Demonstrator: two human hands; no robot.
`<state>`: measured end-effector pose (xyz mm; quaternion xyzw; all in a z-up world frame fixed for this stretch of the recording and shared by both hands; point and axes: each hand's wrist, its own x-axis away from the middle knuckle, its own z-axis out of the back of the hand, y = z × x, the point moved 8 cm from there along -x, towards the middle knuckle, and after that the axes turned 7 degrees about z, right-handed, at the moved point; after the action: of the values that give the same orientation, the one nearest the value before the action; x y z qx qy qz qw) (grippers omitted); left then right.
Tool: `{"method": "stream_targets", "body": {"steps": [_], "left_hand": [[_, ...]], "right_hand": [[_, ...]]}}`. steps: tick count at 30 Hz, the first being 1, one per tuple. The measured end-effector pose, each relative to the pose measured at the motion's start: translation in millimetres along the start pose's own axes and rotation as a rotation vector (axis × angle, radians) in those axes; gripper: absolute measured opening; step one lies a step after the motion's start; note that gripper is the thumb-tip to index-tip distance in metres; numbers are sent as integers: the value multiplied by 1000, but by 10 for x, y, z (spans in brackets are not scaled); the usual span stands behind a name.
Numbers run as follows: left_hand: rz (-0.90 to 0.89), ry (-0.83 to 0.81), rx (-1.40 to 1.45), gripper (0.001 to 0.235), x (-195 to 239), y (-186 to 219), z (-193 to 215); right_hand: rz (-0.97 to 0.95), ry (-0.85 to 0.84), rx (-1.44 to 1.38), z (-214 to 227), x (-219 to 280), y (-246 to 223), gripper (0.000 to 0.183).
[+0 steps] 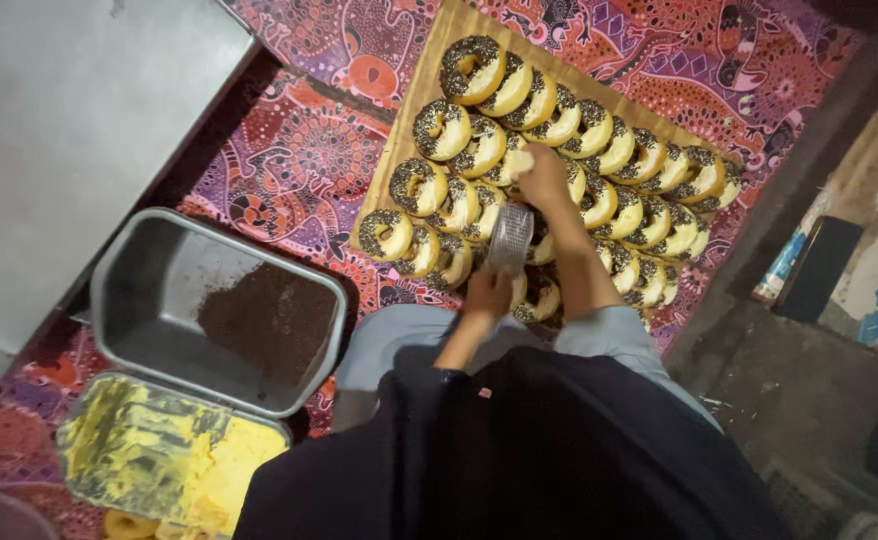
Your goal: The person sits on a mat and uses a handheld grater to grate a block of cheese over rows of donuts arranged on a wooden board. The person repeatedly grates cheese onto each donut, moving across the rows.
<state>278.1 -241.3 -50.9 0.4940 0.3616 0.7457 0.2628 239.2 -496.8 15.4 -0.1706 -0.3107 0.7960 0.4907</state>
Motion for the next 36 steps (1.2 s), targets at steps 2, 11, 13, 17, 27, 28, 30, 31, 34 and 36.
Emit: {"method": "stream_targets", "body": {"steps": [2,11,13,17,27,28,30,31,34,36], "left_hand": [[120,-197,273,37,394,-360,-72],[-105,-264,-78,32,1203,-1179,705],[137,-233,-204,43,1289,-1361,905],[157,-305,428,31,1492,-1091,1034],[-26,-367,690,28,2068,24,1158],[-25,-350,686,30,2129,81,1157],[-64,-332,690,28,2228,307,1144],[-79,-327,694,26,2317,345,1155],[-121,-339,722,25,2575,415,1136],[-149,-347,736,25,2628,579,1173]], "right_hand": [[-384,30,-347,138,240,165,50],[-550,366,-1531,400,1995,171,59],[-533,368,-1556,301,2302,132,60],[-432,348,-1674,234,2792,-134,59],[-144,309,-1748,875,3661,-1156,59],[-122,308,-1734,920,3724,-1195,60],[-85,311,-1719,1086,3723,-1258,60],[-97,317,-1721,1082,3755,-1287,59],[-69,298,-1735,1079,3915,-1330,58],[-34,276,-1741,1153,3852,-1408,57]]}}
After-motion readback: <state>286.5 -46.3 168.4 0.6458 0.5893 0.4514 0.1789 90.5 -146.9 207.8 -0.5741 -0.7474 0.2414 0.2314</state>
